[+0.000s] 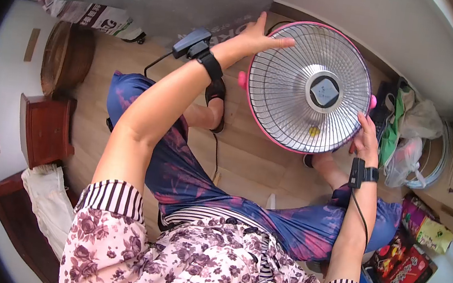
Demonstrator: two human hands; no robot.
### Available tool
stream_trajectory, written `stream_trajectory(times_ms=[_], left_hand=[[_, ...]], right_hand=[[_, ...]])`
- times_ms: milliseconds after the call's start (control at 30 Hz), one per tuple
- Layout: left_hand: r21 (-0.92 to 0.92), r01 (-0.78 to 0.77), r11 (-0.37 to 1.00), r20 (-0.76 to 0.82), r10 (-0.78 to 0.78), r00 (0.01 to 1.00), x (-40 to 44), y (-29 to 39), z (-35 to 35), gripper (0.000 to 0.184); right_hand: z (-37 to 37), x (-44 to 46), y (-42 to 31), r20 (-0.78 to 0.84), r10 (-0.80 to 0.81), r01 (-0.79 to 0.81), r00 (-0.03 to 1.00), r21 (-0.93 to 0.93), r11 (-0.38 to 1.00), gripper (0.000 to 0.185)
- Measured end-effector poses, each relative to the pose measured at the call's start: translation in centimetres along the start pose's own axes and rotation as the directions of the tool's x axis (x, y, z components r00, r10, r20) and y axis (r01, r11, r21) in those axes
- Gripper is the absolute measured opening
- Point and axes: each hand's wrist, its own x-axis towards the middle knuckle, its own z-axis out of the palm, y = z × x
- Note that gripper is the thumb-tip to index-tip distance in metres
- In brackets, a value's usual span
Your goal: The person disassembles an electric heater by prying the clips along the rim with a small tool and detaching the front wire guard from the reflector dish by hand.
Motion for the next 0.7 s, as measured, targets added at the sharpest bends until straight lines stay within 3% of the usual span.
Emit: stream_trajectory(times_ms=[33, 100, 133, 233, 267, 300, 400, 500, 600, 700], left_hand=[[-0.017, 0.052, 0.998, 0.071, -0.051, 0.996, -0.7, 0.9, 0.4, 0.141], [0.147, 0.07, 0.987, 0.071, -0.081, 0.994, -1.5, 1.7, 2.2, 0.131], [0.229, 0.051, 0.972, 0.089, -0.073, 0.993, -1.4, 2.1, 3.6, 0.126], [-0.036, -0.002, 0.999, 0.187, 0.009, 0.982, -1.3, 3.5, 4.4, 0.117], [-0.179, 0.059, 0.982, 0.237, -0.015, 0.971, -2.6, 5.5, 4.1, 0.114], [-0.151, 0.056, 0.987, 0.224, -0.021, 0.974, -2.2, 4.6, 4.6, 0.112], [-0.199, 0.149, 0.969, 0.204, -0.108, 0.973, -2.1, 4.5, 4.3, 0.111], [-0.298, 0.207, 0.932, 0.244, -0.136, 0.96, -3.3, 6.2, 3.8, 0.11], [-0.318, 0.219, 0.923, 0.274, -0.132, 0.953, -3.7, 7.2, 3.7, 0.108], [-0.322, 0.228, 0.919, 0.29, -0.134, 0.948, -3.3, 6.4, 3.5, 0.107]], right_hand=[[0.6, -0.1, -0.3, -0.003, 0.011, -0.011, 1.0, 0.008, 1.0, 0.037], [2.5, -1.5, -1.1, -0.13, 0.001, -0.003, 0.991, -0.02, 1.0, 0.034], [1.4, -1.0, -0.8, -0.043, 0.001, -0.001, 0.999, -0.01, 1.0, 0.034], [0.0, -0.8, 0.1, -0.017, -0.028, 0.029, 0.999, 0.098, 0.995, 0.039], [-0.8, -0.5, 1.0, -0.011, -0.058, 0.058, 0.998, 0.109, 0.992, 0.042], [-0.5, -1.3, 0.6, -0.015, -0.064, 0.065, 0.998, 0.049, 0.997, 0.044], [-0.7, -1.0, 0.9, 0.114, -0.107, 0.091, 0.988, 0.136, 0.987, 0.059], [-1.2, -1.6, 0.7, 0.214, -0.048, -0.045, 0.976, 0.41, 0.911, 0.082], [-3.4, -0.9, 2.4, 0.155, 0.057, -0.118, 0.986, 0.422, 0.899, 0.096], [-4.0, -0.6, 3.0, 0.242, -0.005, -0.094, 0.97, 0.399, 0.912, 0.094]])
